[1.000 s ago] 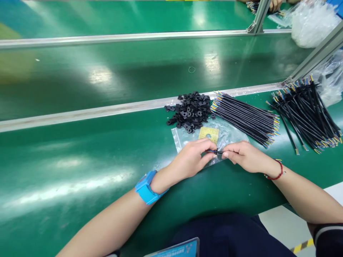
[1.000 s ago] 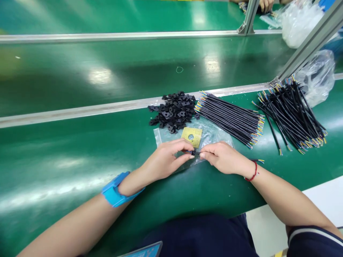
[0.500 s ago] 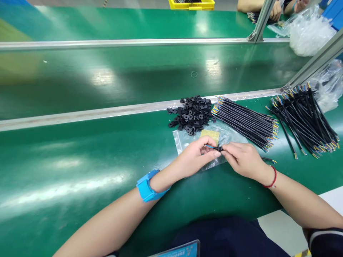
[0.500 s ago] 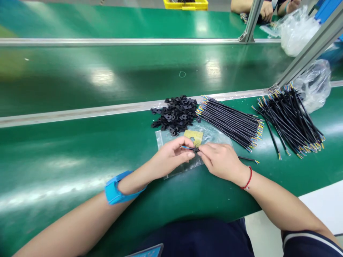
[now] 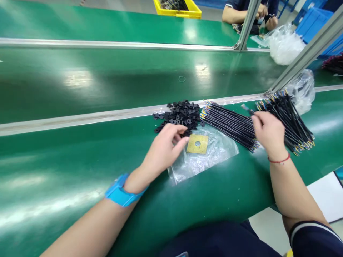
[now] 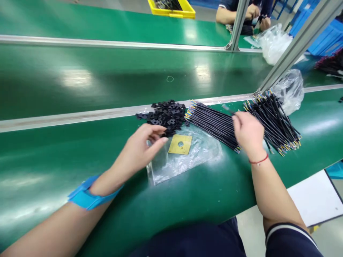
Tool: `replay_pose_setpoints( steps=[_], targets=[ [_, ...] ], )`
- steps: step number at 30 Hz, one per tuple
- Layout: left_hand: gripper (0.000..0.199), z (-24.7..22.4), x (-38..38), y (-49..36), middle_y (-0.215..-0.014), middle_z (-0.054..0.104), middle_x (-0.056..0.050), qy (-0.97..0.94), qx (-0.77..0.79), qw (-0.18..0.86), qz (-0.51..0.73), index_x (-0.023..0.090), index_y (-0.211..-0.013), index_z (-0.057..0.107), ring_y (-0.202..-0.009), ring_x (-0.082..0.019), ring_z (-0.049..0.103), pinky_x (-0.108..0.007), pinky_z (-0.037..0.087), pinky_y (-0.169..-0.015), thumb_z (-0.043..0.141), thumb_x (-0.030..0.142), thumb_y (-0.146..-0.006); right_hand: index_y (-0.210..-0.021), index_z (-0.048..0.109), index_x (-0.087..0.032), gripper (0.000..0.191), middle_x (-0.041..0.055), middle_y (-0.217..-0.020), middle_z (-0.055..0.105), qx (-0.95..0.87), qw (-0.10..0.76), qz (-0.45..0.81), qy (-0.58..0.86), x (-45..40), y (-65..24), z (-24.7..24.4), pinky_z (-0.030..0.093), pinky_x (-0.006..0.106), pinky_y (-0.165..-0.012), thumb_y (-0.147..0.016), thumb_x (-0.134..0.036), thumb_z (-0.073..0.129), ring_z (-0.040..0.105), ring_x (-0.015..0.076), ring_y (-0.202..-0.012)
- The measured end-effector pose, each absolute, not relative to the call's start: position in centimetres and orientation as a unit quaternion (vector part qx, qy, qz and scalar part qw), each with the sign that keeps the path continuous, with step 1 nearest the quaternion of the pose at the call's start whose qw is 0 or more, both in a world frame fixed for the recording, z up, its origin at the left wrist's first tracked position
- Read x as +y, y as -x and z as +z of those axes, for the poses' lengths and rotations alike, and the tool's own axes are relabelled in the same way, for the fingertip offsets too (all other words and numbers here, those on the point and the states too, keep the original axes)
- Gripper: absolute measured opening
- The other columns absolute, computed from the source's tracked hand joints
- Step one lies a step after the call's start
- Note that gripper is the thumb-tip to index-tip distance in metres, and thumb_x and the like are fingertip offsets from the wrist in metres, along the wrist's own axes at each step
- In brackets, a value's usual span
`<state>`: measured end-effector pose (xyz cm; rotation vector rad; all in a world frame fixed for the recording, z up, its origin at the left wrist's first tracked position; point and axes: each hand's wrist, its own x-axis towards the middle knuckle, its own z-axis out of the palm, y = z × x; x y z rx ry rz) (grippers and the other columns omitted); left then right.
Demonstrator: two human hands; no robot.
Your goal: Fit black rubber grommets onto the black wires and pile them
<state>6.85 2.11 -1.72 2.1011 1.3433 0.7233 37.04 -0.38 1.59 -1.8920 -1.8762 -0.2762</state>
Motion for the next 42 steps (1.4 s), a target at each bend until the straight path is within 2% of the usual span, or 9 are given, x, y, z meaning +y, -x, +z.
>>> replay_pose_setpoints(
  steps=[4,10,15,20,24,30,33,39,42],
  targets=[
    [0.023,-2.2,3.4,-5.6,-0.097,0.056,-0.011,-0.817,0.551,0.109,0.127,0.015,-0.099,0.058,-0.089,-0.026,0.057,-0.038,0.048,-0.076,0.046,0.025,-0.083,-0.090,0.068,-0.017,0.032,0.0171,-0.090,0.064,-0.568,0.204,-0.219,0.767,1.8,-43.7,0.1,0.041,0.043,-0.069,-0.088,-0.032,0.040,0.055,0.0299,-0.085],
    [0.019,-2.7,3.4,-5.5,-0.096,0.054,-0.011,-0.833,0.536,0.101,0.094,0.016,-0.097,0.057,-0.090,-0.026,0.056,-0.036,0.048,-0.075,0.044,0.023,-0.084,-0.100,0.066,-0.017,0.033,0.0197,-0.096,0.060,-0.546,0.235,-0.202,0.779,1.8,-45.0,-0.5,0.041,0.050,-0.074,-0.088,-0.031,0.038,0.052,0.0325,-0.092],
    [0.007,-2.7,3.7,-5.2,-0.092,0.053,-0.008,-0.838,0.518,0.111,0.134,0.018,-0.082,0.055,-0.090,-0.024,0.053,-0.035,0.046,-0.077,0.049,0.022,-0.082,-0.102,0.063,-0.017,0.023,0.0113,-0.094,0.063,-0.735,0.256,-0.117,0.617,1.8,-38.4,-0.4,0.043,0.039,-0.082,-0.088,-0.023,0.045,0.055,0.0236,-0.091],
    [0.012,-2.8,3.6,-5.4,-0.079,0.054,-0.003,-0.797,0.528,0.213,0.201,0.017,-0.090,0.055,-0.073,-0.018,0.053,-0.032,0.044,-0.069,0.051,0.020,-0.080,-0.105,0.061,-0.013,0.025,0.0122,-0.104,0.061,-0.825,0.085,-0.059,0.556,3.6,-31.8,-1.2,0.041,0.036,-0.084,-0.086,-0.026,0.051,0.052,0.0245,-0.095],
    [0.018,-2.9,3.3,-6.1,-0.076,0.055,-0.001,-0.704,0.505,0.396,0.304,0.016,-0.090,0.059,-0.065,-0.014,0.053,-0.028,0.044,-0.063,0.055,0.024,-0.074,-0.093,0.061,-0.012,0.019,0.0138,-0.095,0.061,-0.822,0.011,-0.088,0.563,5.1,-30.1,-1.2,0.040,0.034,-0.076,-0.086,-0.020,0.046,0.053,0.0249,-0.089],
    [0.018,-2.4,2.6,-7.0,-0.069,0.055,0.002,-0.542,0.459,0.608,0.355,0.015,-0.078,0.057,-0.055,-0.007,0.048,-0.021,0.041,-0.054,0.064,0.021,-0.063,-0.094,0.060,-0.014,0.018,0.0088,-0.090,0.063,-0.805,0.147,0.003,0.575,3.6,-30.7,-0.5,0.043,0.030,-0.074,-0.085,-0.017,0.044,0.057,0.0196,-0.083],
    [0.023,-2.1,2.4,-7.2,-0.069,0.055,0.003,-0.503,0.451,0.640,0.366,0.015,-0.081,0.056,-0.055,-0.006,0.048,-0.020,0.041,-0.052,0.066,0.017,-0.061,-0.111,0.057,-0.016,0.029,0.0059,-0.096,0.064,-0.828,0.178,0.091,0.525,1.1,-30.9,-0.1,0.045,0.028,-0.077,-0.087,-0.016,0.040,0.059,0.0162,-0.085],
    [0.015,-2.2,2.3,-7.5,-0.066,0.057,0.002,-0.517,0.458,0.620,0.373,0.014,-0.079,0.061,-0.056,-0.007,0.050,-0.021,0.042,-0.054,0.063,0.017,-0.064,-0.116,0.060,-0.021,0.035,0.0058,-0.090,0.061,-0.888,-0.017,0.028,0.459,-2.0,-30.0,-0.4,0.041,0.025,-0.063,-0.089,-0.014,0.039,0.057,0.0153,-0.077],
    [0.014,-2.2,2.1,-7.6,-0.072,0.061,0.000,-0.529,0.463,0.600,0.381,0.014,-0.079,0.064,-0.060,-0.008,0.052,-0.023,0.045,-0.061,0.062,0.018,-0.066,-0.112,0.063,-0.021,0.031,0.0069,-0.086,0.061,-0.881,-0.052,-0.013,0.470,-1.9,-29.4,-0.5,0.038,0.025,-0.057,-0.090,-0.016,0.041,0.056,0.0159,-0.074]
  ],
)
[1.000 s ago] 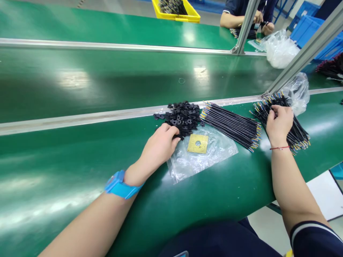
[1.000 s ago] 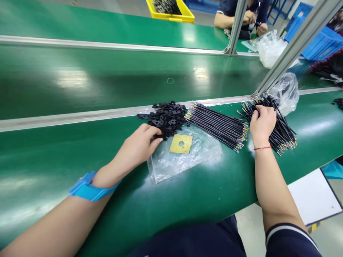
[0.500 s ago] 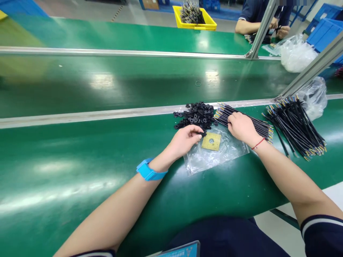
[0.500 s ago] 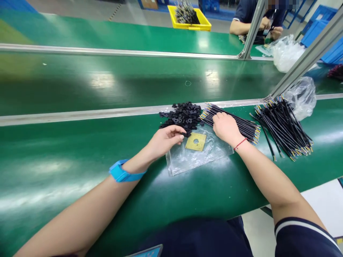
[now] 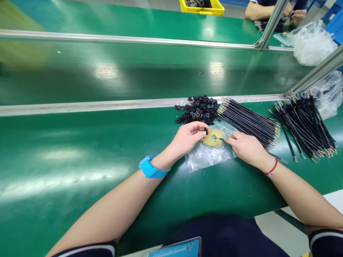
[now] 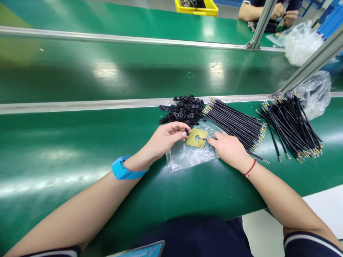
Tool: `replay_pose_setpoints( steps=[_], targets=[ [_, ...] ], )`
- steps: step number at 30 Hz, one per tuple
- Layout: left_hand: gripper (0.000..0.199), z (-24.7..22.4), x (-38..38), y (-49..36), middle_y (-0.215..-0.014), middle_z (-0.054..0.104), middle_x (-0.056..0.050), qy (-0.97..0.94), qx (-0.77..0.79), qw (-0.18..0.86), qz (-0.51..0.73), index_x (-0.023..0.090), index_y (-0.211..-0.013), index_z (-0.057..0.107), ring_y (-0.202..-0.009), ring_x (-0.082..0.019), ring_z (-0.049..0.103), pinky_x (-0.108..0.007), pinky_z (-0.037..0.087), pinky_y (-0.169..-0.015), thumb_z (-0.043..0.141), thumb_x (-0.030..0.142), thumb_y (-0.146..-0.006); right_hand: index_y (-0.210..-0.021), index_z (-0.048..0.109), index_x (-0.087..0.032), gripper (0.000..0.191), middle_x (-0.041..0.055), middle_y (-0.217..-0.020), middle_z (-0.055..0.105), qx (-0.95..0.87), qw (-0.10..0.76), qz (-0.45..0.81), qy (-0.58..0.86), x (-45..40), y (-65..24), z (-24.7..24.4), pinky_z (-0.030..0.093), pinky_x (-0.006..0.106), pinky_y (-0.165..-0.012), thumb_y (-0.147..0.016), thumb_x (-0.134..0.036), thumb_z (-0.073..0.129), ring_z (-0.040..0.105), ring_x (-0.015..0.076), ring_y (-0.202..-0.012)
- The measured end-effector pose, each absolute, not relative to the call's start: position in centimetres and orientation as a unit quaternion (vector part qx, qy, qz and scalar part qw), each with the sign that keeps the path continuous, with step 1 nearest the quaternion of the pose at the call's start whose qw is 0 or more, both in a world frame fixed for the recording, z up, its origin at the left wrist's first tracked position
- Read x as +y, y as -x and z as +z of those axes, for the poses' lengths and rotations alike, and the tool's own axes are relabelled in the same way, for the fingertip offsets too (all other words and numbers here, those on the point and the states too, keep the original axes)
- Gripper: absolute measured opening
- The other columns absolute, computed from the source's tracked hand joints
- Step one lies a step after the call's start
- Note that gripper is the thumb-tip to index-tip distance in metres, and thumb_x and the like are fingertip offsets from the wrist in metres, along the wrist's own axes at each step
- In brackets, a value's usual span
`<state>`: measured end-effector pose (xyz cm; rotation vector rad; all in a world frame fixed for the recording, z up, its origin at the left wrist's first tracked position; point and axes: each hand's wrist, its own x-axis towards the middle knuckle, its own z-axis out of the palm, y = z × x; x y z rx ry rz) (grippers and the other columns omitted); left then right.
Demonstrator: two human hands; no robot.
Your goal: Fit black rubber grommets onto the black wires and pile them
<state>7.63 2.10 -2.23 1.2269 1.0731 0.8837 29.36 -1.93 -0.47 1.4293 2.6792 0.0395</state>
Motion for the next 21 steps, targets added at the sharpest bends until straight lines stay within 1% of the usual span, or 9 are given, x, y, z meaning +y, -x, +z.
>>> replay_pose_setpoints(
  steps=[3,6,10,12,14,17,21],
  targets=[
    [0.016,-2.3,1.9,-7.8,-0.075,0.063,0.000,-0.520,0.483,0.589,0.386,0.014,-0.082,0.066,-0.061,-0.009,0.054,-0.025,0.047,-0.064,0.063,0.021,-0.068,-0.109,0.064,-0.021,0.030,0.0065,-0.085,0.063,0.872,0.034,-0.001,-0.489,-1.6,-29.2,-0.7,0.039,0.025,-0.057,-0.089,-0.014,0.043,0.058,0.0158,-0.072],
    [0.022,-2.6,1.7,-8.1,-0.074,0.063,0.000,-0.507,0.489,0.591,0.392,0.014,-0.087,0.067,-0.061,-0.010,0.055,-0.027,0.048,-0.064,0.065,0.022,-0.068,-0.109,0.064,-0.019,0.031,0.0063,-0.089,0.067,0.863,-0.015,-0.049,-0.503,-1.7,-29.5,-0.9,0.044,0.026,-0.063,-0.090,-0.013,0.040,0.061,0.0159,-0.074],
    [0.024,-2.8,1.5,-8.4,-0.073,0.065,-0.001,-0.454,0.468,0.641,0.405,0.013,-0.090,0.067,-0.064,-0.011,0.060,-0.027,0.051,-0.066,0.068,0.022,-0.068,-0.109,0.062,-0.017,0.030,0.0064,-0.090,0.068,0.850,-0.150,-0.110,-0.493,-2.3,-29.7,-0.8,0.049,0.028,-0.071,-0.091,-0.014,0.037,0.062,0.0159,-0.079],
    [0.025,-2.7,1.3,-8.5,-0.071,0.066,-0.001,-0.409,0.448,0.686,0.401,0.012,-0.089,0.067,-0.064,-0.012,0.062,-0.027,0.053,-0.066,0.071,0.021,-0.066,-0.109,0.061,-0.017,0.030,0.0050,-0.087,0.067,0.843,-0.218,-0.132,-0.473,-2.7,-29.6,-0.5,0.050,0.028,-0.070,-0.092,-0.016,0.036,0.062,0.0149,-0.076],
    [0.026,-2.5,1.1,-8.5,-0.071,0.068,-0.002,-0.366,0.423,0.731,0.392,0.012,-0.089,0.067,-0.067,-0.013,0.064,-0.027,0.054,-0.067,0.074,0.020,-0.064,-0.110,0.060,-0.018,0.030,0.0038,-0.084,0.066,0.840,-0.252,-0.137,-0.461,-3.0,-29.5,-0.1,0.050,0.027,-0.068,-0.093,-0.018,0.036,0.061,0.0138,-0.073],
    [0.028,-2.1,0.8,-8.5,-0.074,0.070,-0.003,-0.320,0.393,0.773,0.381,0.013,-0.089,0.068,-0.069,-0.013,0.066,-0.025,0.055,-0.069,0.076,0.019,-0.063,-0.112,0.061,-0.017,0.030,0.0038,-0.081,0.064,0.848,-0.242,-0.084,-0.464,-3.2,-29.4,0.0,0.048,0.025,-0.064,-0.094,-0.019,0.036,0.058,0.0127,-0.068],
    [0.026,-1.9,0.8,-8.5,-0.072,0.070,-0.003,-0.294,0.388,0.789,0.375,0.013,-0.089,0.069,-0.066,-0.012,0.066,-0.024,0.055,-0.068,0.076,0.018,-0.064,-0.111,0.063,-0.017,0.030,0.0034,-0.075,0.060,0.868,-0.183,0.030,-0.461,-3.5,-29.5,-0.1,0.041,0.024,-0.057,-0.094,-0.019,0.038,0.053,0.0119,-0.062]
  ],
)
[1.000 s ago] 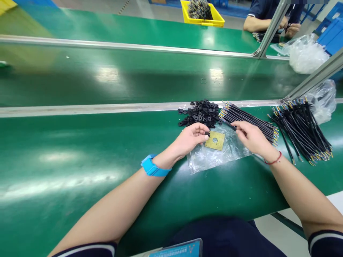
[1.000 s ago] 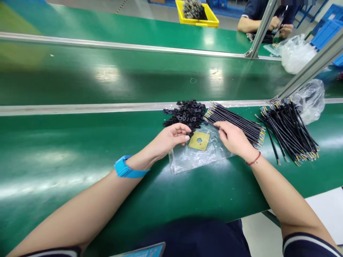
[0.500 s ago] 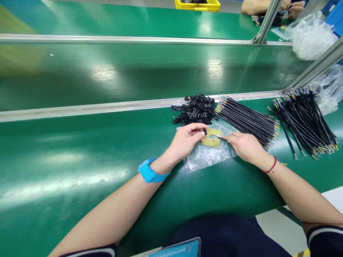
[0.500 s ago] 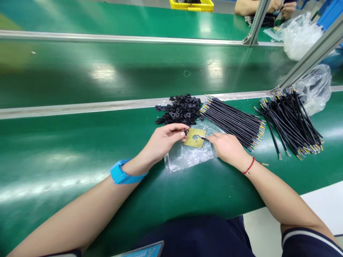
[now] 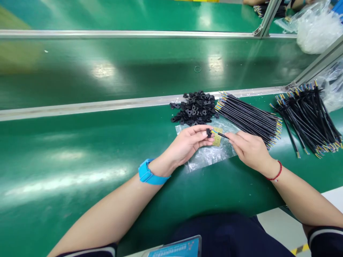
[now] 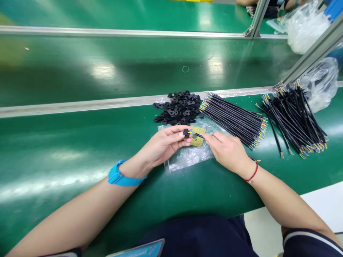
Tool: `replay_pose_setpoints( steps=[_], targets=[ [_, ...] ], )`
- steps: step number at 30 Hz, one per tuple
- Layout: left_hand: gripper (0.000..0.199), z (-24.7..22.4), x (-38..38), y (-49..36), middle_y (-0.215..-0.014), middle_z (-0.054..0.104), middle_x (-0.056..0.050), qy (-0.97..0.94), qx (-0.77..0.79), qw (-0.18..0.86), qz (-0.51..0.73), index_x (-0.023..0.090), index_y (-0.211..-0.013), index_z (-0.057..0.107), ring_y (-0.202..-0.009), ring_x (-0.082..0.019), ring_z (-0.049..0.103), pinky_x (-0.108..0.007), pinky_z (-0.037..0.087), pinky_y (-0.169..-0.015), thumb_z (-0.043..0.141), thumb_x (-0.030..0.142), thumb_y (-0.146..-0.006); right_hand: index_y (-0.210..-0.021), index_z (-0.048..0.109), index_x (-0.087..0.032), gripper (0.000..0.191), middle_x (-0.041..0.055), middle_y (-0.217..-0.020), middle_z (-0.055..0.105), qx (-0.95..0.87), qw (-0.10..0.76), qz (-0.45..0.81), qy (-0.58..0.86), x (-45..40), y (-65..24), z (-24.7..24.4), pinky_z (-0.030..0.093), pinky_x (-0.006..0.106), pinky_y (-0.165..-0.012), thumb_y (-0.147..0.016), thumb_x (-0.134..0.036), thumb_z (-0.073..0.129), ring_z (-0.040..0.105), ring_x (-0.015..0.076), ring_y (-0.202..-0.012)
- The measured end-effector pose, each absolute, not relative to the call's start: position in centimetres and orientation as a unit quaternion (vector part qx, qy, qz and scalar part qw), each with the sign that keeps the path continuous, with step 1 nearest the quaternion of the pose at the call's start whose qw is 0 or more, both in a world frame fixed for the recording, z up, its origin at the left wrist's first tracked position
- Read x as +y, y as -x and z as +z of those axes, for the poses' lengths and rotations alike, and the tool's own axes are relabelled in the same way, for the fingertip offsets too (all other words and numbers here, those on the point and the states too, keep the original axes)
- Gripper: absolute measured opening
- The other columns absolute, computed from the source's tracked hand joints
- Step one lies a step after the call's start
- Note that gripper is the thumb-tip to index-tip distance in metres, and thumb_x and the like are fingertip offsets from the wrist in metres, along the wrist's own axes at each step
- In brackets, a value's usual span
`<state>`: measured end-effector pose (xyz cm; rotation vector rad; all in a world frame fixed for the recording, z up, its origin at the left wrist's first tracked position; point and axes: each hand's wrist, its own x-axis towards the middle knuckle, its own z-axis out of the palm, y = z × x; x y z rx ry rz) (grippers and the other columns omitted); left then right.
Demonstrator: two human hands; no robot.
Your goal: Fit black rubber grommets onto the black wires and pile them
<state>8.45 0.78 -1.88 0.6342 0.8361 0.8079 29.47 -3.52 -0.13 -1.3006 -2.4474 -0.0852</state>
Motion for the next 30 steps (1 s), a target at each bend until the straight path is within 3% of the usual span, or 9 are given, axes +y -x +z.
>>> replay_pose_setpoints(
  steps=[4,9,19,27,30],
  targets=[
    [0.024,-1.9,0.8,-8.5,-0.071,0.069,-0.003,-0.310,0.396,0.781,0.371,0.013,-0.088,0.069,-0.064,-0.011,0.065,-0.025,0.056,-0.069,0.075,0.019,-0.066,-0.110,0.064,-0.018,0.029,0.0022,-0.072,0.059,-0.888,0.168,-0.057,0.425,-3.8,-29.5,0.1,0.039,0.023,-0.058,-0.093,-0.017,0.040,0.051,0.0110,-0.063],
    [0.027,-2.1,0.7,-8.6,-0.074,0.069,-0.001,-0.343,0.397,0.763,0.378,0.014,-0.089,0.069,-0.063,-0.011,0.065,-0.027,0.056,-0.073,0.076,0.021,-0.064,-0.108,0.065,-0.018,0.029,0.0019,-0.074,0.060,-0.892,0.182,0.004,0.413,-3.8,-29.4,0.3,0.039,0.023,-0.056,-0.094,-0.019,0.040,0.051,0.0100,-0.061],
    [0.028,-2.6,0.7,-8.4,-0.089,0.072,-0.003,-0.407,0.405,0.723,0.385,0.018,-0.092,0.072,-0.069,-0.012,0.065,-0.028,0.054,-0.075,0.075,0.027,-0.066,-0.104,0.066,-0.018,0.030,0.0015,-0.071,0.057,-0.901,0.137,0.012,0.412,-3.8,-29.8,0.7,0.035,0.024,-0.053,-0.093,-0.019,0.039,0.049,0.0108,-0.059],
    [0.032,-2.9,0.9,-8.0,-0.101,0.071,-0.006,-0.456,0.411,0.702,0.363,0.019,-0.100,0.071,-0.075,-0.016,0.066,-0.031,0.054,-0.077,0.073,0.031,-0.070,-0.108,0.065,-0.019,0.029,0.0029,-0.078,0.062,-0.871,0.199,0.119,0.433,-3.5,-30.2,0.6,0.042,0.023,-0.060,-0.093,-0.021,0.040,0.054,0.0107,-0.065],
    [0.034,-2.9,0.8,-7.9,-0.097,0.072,-0.007,-0.471,0.407,0.702,0.346,0.018,-0.101,0.071,-0.073,-0.016,0.066,-0.032,0.053,-0.079,0.073,0.032,-0.070,-0.109,0.065,-0.019,0.030,0.0037,-0.081,0.063,-0.868,0.198,0.135,0.436,-3.4,-30.4,0.7,0.045,0.024,-0.063,-0.093,-0.022,0.039,0.056,0.0117,-0.067]
  ],
)
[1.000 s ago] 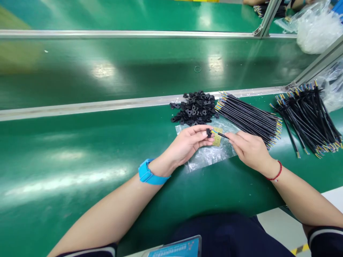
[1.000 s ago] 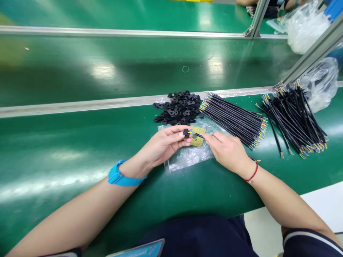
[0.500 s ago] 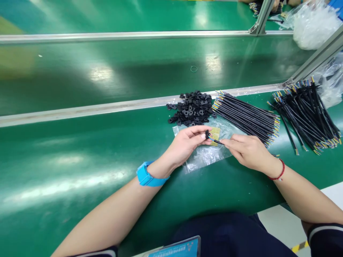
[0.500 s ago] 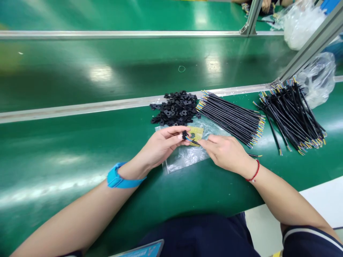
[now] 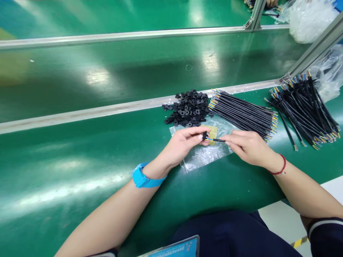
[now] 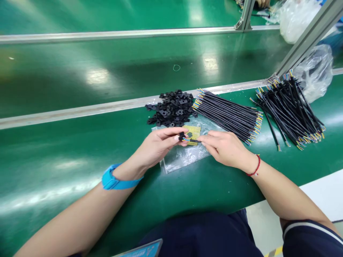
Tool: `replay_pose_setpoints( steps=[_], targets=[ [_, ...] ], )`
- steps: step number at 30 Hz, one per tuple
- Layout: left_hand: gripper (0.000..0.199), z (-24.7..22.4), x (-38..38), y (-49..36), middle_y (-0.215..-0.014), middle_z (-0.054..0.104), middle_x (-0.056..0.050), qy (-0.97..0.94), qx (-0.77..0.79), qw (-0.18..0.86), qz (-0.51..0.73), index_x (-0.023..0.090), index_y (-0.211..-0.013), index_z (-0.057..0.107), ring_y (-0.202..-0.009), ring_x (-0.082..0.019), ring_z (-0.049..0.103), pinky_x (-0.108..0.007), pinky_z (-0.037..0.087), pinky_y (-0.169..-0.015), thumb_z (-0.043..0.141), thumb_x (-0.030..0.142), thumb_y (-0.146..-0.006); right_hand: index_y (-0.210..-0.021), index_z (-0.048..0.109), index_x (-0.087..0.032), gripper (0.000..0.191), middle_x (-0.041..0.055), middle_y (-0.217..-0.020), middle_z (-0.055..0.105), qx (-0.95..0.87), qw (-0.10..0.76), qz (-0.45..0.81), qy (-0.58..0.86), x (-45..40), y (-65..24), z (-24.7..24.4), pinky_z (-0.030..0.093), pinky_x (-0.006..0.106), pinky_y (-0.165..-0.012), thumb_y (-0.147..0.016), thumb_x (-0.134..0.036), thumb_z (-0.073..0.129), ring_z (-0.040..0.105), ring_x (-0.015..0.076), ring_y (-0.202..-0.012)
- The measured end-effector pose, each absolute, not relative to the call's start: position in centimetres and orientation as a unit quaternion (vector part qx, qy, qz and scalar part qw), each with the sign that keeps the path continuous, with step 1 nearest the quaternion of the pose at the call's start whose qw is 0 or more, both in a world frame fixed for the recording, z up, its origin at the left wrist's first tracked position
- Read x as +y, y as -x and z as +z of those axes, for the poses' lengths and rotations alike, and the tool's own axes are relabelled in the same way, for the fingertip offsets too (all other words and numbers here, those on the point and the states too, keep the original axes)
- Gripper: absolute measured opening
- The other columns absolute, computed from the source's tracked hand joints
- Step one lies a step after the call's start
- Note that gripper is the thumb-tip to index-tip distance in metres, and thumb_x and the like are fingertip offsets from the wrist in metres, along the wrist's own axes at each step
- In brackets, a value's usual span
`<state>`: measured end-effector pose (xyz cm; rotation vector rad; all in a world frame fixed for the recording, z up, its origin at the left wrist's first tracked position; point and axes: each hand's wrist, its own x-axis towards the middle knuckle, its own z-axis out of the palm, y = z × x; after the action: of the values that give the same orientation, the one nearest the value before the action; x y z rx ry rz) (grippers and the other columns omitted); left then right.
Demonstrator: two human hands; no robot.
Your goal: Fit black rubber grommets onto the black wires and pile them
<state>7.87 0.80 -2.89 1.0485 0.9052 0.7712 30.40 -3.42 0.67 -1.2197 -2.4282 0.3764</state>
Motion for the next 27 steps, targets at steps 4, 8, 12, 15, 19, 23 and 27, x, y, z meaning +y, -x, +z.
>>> replay_pose_setpoints(
  steps=[4,8,12,15,19,23,27],
  targets=[
    [0.033,-2.8,0.7,-7.8,-0.085,0.072,-0.005,-0.478,0.403,0.705,0.336,0.018,-0.100,0.072,-0.068,-0.014,0.065,-0.030,0.053,-0.078,0.073,0.033,-0.071,-0.110,0.064,-0.019,0.030,0.0040,-0.081,0.063,-0.858,0.203,0.122,0.456,-3.4,-30.4,0.7,0.046,0.025,-0.065,-0.093,-0.023,0.039,0.057,0.0125,-0.070],
    [0.031,-2.6,0.7,-7.9,-0.079,0.071,-0.005,-0.497,0.408,0.692,0.329,0.018,-0.099,0.072,-0.066,-0.013,0.064,-0.029,0.052,-0.076,0.072,0.032,-0.072,-0.107,0.065,-0.018,0.029,0.0049,-0.084,0.065,-0.848,0.211,0.109,0.473,-3.5,-30.1,0.6,0.047,0.025,-0.066,-0.093,-0.023,0.040,0.059,0.0132,-0.072],
    [0.029,-2.1,0.5,-7.9,-0.082,0.070,-0.005,-0.530,0.414,0.672,0.309,0.017,-0.096,0.073,-0.065,-0.013,0.063,-0.030,0.052,-0.075,0.071,0.031,-0.071,-0.104,0.066,-0.017,0.028,0.0057,-0.086,0.066,-0.838,0.217,0.109,0.488,-3.7,-30.0,0.6,0.048,0.026,-0.068,-0.093,-0.022,0.041,0.061,0.0145,-0.075],
    [0.028,-1.8,0.5,-8.0,-0.085,0.069,-0.005,-0.543,0.411,0.671,0.294,0.018,-0.096,0.073,-0.065,-0.013,0.063,-0.030,0.052,-0.074,0.070,0.032,-0.072,-0.103,0.066,-0.017,0.027,0.0056,-0.087,0.067,-0.832,0.223,0.108,0.496,-3.7,-29.9,0.6,0.049,0.026,-0.070,-0.092,-0.021,0.042,0.062,0.0148,-0.076],
    [0.029,-2.1,0.5,-8.0,-0.080,0.069,-0.004,-0.543,0.420,0.670,0.282,0.017,-0.099,0.072,-0.064,-0.013,0.063,-0.030,0.052,-0.075,0.068,0.031,-0.073,-0.102,0.066,-0.018,0.026,0.0046,-0.084,0.067,-0.824,0.227,0.093,0.511,-3.9,-29.6,0.6,0.048,0.025,-0.068,-0.092,-0.021,0.043,0.061,0.0138,-0.074],
    [0.030,-2.3,0.5,-8.1,-0.069,0.069,-0.002,-0.532,0.425,0.681,0.268,0.016,-0.103,0.071,-0.065,-0.012,0.063,-0.028,0.051,-0.075,0.067,0.028,-0.075,-0.101,0.066,-0.017,0.026,0.0036,-0.079,0.065,-0.829,0.231,0.039,0.508,-4.2,-29.3,0.6,0.044,0.023,-0.061,-0.094,-0.023,0.041,0.058,0.0115,-0.066],
    [0.030,-2.2,0.4,-8.2,-0.067,0.070,-0.002,-0.486,0.427,0.720,0.250,0.016,-0.103,0.070,-0.061,-0.011,0.063,-0.025,0.051,-0.070,0.068,0.025,-0.074,-0.094,0.067,-0.016,0.025,0.0021,-0.073,0.062,-0.838,0.234,-0.045,0.491,-4.4,-29.0,0.7,0.040,0.022,-0.056,-0.093,-0.021,0.043,0.053,0.0096,-0.059]
  ],
)
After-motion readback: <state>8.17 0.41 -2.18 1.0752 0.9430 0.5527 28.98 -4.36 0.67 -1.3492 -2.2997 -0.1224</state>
